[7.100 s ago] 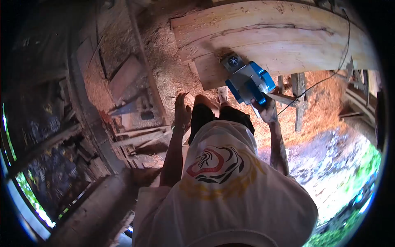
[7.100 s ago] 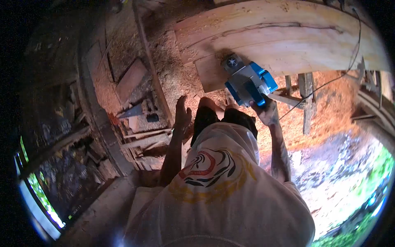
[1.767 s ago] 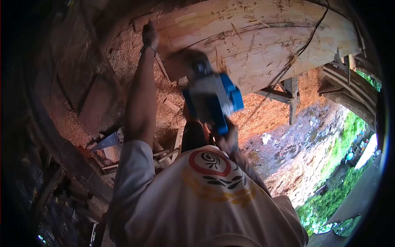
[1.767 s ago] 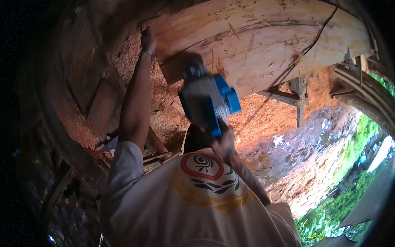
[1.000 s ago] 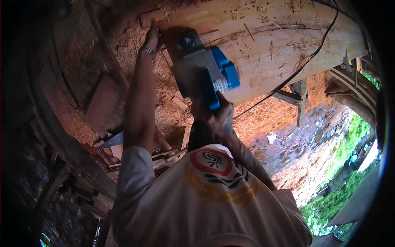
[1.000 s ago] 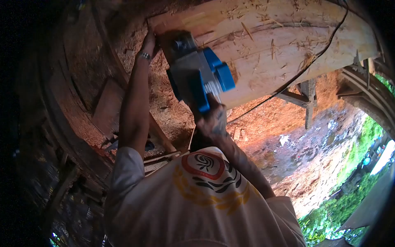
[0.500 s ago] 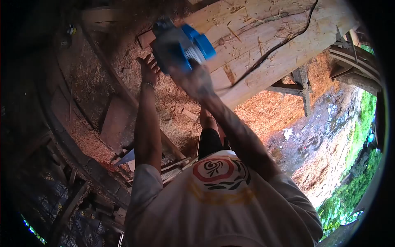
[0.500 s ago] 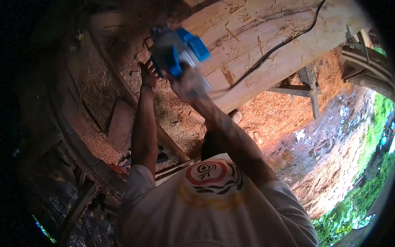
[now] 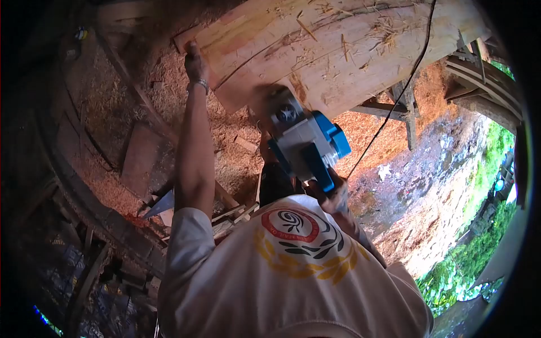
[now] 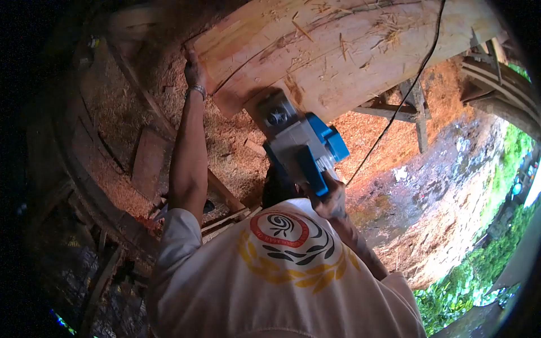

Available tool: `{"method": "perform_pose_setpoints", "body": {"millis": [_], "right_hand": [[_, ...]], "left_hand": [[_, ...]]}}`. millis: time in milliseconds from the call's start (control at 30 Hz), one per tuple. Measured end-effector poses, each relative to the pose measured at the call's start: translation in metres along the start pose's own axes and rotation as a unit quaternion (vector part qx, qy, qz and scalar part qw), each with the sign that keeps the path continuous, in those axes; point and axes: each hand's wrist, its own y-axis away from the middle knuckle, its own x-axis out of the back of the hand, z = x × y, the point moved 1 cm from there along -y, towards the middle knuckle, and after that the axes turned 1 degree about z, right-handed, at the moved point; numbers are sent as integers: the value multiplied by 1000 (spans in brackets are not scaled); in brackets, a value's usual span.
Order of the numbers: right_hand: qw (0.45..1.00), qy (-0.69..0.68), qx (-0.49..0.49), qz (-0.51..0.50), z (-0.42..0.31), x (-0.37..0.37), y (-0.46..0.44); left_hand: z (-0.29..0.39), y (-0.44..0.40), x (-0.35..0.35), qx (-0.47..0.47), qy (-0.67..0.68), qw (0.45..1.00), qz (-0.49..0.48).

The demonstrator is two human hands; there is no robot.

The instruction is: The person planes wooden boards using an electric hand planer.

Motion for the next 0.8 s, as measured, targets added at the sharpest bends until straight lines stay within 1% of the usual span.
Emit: {"method": "perform_pose_setpoints", "body": {"millis": [33,67,133,200,233,267,300,367,433,467,500,567,633,667,700,767,800], "right_hand": [[997,34,64,5,0,-7,-14],[990,66,126,11,0,-14,-26],[984,68,161,16,-7,-28,-52],[994,9,104,13,-36,-37,-83],[997,3,77,12,-52,-42,-98],[999,-2,50,11,-69,-47,-113],[1000,-8,23,9,-79,-54,-129],[989,26,127,66,-77,-77,-170],[989,82,112,56,-110,-87,-205],[991,50,118,49,-119,-95,-227],[991,18,124,43,-127,-104,-250],[980,3,180,88,-139,-127,-297],[971,23,222,88,-156,-128,-311],[968,20,237,78,-161,-128,-313],[973,-55,219,46,-163,-124,-315],[994,-7,106,-2,-163,-100,-279],[991,6,122,46,-146,-96,-259]], "left_hand": [[-4,-1,-1,-24,14,999,16],[-10,-3,-3,-19,18,1000,11],[-20,-11,-5,-13,30,999,5],[-33,-16,-4,-22,19,1000,4],[-35,-19,-5,-27,14,1000,2],[-3,1,0,-13,-21,999,26],[-8,-3,0,-9,18,1000,2],[-42,-21,-2,-1,95,994,-45],[-55,-33,1,-88,-98,991,-36],[-45,-24,4,-199,-217,955,-26],[-37,-23,1,-219,-259,941,-13],[-21,-23,-6,-257,-341,904,18],[-9,-10,-2,-204,-260,943,31],[7,0,-1,-143,-283,948,27],[8,-3,0,-137,-296,945,20],[-15,-20,-3,-124,-321,939,4],[-38,-30,-5,-120,-344,931,4]]}}
